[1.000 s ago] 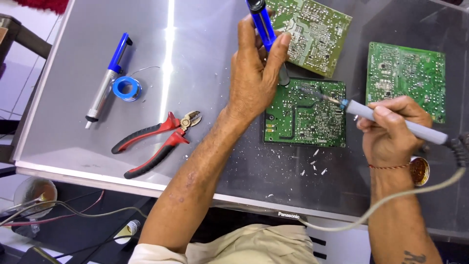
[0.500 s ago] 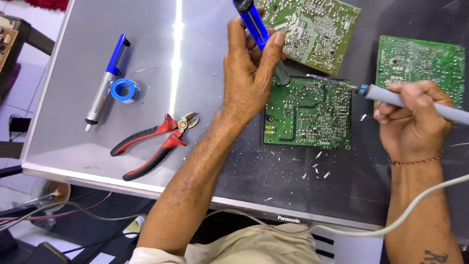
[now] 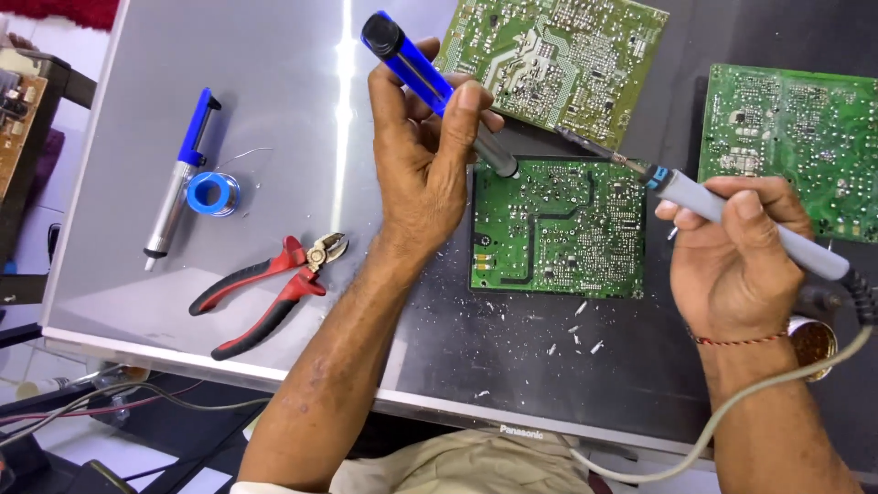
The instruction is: The person uses a soldering iron and a desoldering pump to remove components from a green circuit board. They repeatedly heat solder joints and use the pump to extract the molten solder, occasionally adjusting the board's position on the workbench.
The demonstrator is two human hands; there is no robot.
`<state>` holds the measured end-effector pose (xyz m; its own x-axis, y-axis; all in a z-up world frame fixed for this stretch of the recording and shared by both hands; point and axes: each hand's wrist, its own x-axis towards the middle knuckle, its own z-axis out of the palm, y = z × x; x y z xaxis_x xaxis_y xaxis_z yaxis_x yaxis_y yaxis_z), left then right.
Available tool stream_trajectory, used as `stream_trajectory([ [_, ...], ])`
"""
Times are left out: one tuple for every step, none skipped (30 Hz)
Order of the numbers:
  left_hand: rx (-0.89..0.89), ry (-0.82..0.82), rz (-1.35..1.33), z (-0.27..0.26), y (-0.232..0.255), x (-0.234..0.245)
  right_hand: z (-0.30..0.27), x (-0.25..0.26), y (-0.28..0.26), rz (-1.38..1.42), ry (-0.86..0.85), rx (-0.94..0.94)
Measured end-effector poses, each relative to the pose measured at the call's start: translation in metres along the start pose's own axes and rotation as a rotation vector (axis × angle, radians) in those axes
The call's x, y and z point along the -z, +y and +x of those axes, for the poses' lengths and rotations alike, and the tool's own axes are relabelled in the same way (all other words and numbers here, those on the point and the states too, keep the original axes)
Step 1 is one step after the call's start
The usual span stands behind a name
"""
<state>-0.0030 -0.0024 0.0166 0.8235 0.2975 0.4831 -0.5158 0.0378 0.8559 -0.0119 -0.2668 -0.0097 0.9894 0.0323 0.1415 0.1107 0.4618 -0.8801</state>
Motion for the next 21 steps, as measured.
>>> stream_trajectory([
  [0.023, 0.005, -0.008, -0.002, 0.001, -0.001, -0.003, -0.001, 0.0, 0.035, 0.03, -0.01],
  [0.02, 0.007, -0.007, -0.002, 0.002, -0.001, -0.002, -0.003, -0.001, 0.036, 0.026, -0.009],
  [0.039, 0.025, -0.015, -0.003, 0.003, -0.001, -0.002, -0.005, -0.001, 0.062, 0.051, -0.036],
  [0.056, 0.041, -0.023, -0.003, 0.004, 0.0, -0.002, -0.008, -0.002, 0.091, 0.076, -0.058],
  [0.05, 0.04, -0.021, 0.0, 0.004, 0.001, 0.001, -0.006, 0.0, 0.095, 0.072, -0.054],
  [0.051, 0.076, 0.013, 0.001, 0.003, 0.003, 0.001, -0.004, 0.002, 0.056, 0.074, -0.022],
  [0.051, 0.111, 0.047, 0.001, 0.001, 0.005, 0.002, -0.002, 0.004, 0.017, 0.076, 0.01],
  [0.056, 0.108, 0.045, 0.0, 0.002, 0.007, 0.001, 0.0, 0.005, 0.015, 0.081, 0.008],
  [0.04, 0.108, 0.003, 0.0, 0.003, 0.008, 0.0, 0.001, 0.006, 0.002, 0.089, 0.01],
  [0.013, 0.107, -0.042, 0.003, 0.004, 0.009, 0.002, 0.0, 0.005, -0.009, 0.092, 0.024],
  [0.008, 0.103, -0.048, 0.004, 0.005, 0.01, 0.001, -0.002, 0.004, -0.011, 0.093, 0.032],
  [0.041, 0.094, -0.002, 0.005, 0.006, 0.012, 0.001, -0.006, 0.003, 0.004, 0.089, 0.018],
  [0.075, 0.086, 0.044, 0.006, 0.006, 0.015, 0.001, -0.009, 0.002, 0.019, 0.084, 0.003],
  [0.069, 0.093, 0.04, 0.008, 0.01, 0.015, 0.0, -0.013, -0.002, 0.015, 0.075, 0.007],
  [0.135, 0.081, 0.063, 0.011, 0.012, 0.016, -0.001, -0.017, -0.005, -0.003, 0.054, -0.012],
  [0.21, 0.072, 0.09, 0.01, 0.013, 0.018, -0.004, -0.02, -0.006, -0.021, 0.035, -0.04],
  [0.211, 0.083, 0.09, 0.012, 0.014, 0.018, -0.003, -0.022, -0.006, -0.024, 0.027, -0.047],
  [0.281, 0.103, 0.159, 0.013, 0.014, 0.019, -0.004, -0.022, -0.006, -0.037, 0.013, -0.049],
  [0.352, 0.123, 0.227, 0.015, 0.014, 0.019, -0.005, -0.022, -0.005, -0.051, -0.001, -0.051],
  [0.356, 0.123, 0.227, 0.015, 0.01, 0.02, -0.005, -0.022, -0.005, -0.052, 0.0, -0.055],
  [0.341, 0.129, 0.251, 0.015, 0.006, 0.021, -0.005, -0.021, -0.006, -0.071, 0.003, -0.073],
])
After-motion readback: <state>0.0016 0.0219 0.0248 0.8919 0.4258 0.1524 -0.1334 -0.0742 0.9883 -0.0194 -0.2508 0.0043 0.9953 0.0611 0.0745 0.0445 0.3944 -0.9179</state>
